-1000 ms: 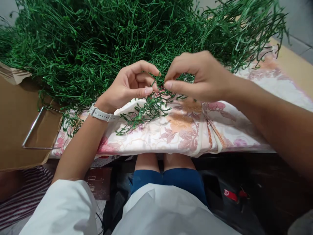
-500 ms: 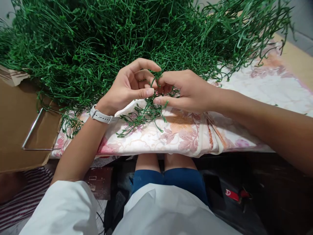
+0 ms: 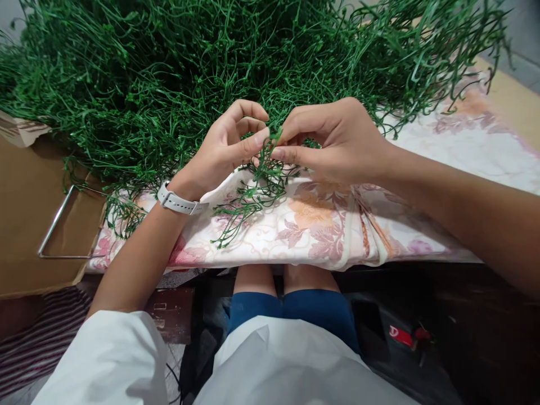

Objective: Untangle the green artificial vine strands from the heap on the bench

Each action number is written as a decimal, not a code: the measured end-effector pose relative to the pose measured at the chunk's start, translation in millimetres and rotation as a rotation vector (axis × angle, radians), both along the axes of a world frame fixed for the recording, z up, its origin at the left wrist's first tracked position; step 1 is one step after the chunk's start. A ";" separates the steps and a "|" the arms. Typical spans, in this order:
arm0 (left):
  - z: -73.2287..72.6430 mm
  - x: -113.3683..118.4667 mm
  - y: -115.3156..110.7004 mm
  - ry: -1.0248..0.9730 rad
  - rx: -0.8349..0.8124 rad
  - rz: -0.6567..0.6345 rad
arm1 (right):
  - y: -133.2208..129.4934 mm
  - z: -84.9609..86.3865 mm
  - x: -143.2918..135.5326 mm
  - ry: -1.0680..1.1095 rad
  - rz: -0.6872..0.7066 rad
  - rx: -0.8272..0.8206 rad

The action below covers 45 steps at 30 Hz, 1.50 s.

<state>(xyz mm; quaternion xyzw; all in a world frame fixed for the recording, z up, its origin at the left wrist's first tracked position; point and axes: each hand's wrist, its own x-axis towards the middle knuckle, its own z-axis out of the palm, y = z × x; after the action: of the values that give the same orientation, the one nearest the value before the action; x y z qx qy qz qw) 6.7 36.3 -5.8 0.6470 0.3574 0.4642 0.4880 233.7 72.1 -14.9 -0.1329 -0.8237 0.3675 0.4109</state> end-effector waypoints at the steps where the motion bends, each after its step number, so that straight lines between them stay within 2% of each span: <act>1: -0.4 -0.2 0.4 0.017 0.001 -0.002 | 0.6 -0.3 0.0 0.001 -0.011 -0.011; 5: 2.1 -0.2 -0.9 0.155 0.013 -0.083 | 3.7 -2.2 -0.4 0.034 -0.014 -0.018; 9: 8.4 2.8 -5.3 0.296 -0.014 -0.219 | 6.4 -5.6 -1.8 0.035 0.068 -0.065; 14: 14.0 2.0 -7.8 0.333 -0.053 -0.298 | 11.2 -7.6 0.1 -0.022 0.163 -0.104; 21: 26.9 4.3 -13.6 0.350 -0.105 -0.483 | 15.4 9.9 10.3 -0.211 0.383 -0.017; 27: 32.9 10.2 -16.6 0.369 -0.198 -0.617 | 11.9 19.3 13.4 -0.314 0.560 -0.048; 31: 34.8 10.2 -18.8 0.446 -0.255 -0.632 | 16.3 20.7 17.1 -0.401 0.604 -0.004; 35: 38.5 11.2 -21.1 0.499 -0.235 -0.596 | 22.0 21.4 21.8 -0.466 0.608 0.040; 40: 45.1 8.8 -21.8 0.552 -0.113 -0.513 | 24.5 21.7 24.0 -0.473 0.516 0.067; 45: 46.8 8.1 -21.3 0.548 -0.127 -0.474 | 19.0 26.3 20.7 -0.494 0.492 -0.004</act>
<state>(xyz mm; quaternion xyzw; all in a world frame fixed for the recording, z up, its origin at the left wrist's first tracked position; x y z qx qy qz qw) 14.8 15.0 41.0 0.7807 0.3429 0.1245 0.5073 254.3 91.1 11.4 -0.0159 -0.9049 0.4138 0.0982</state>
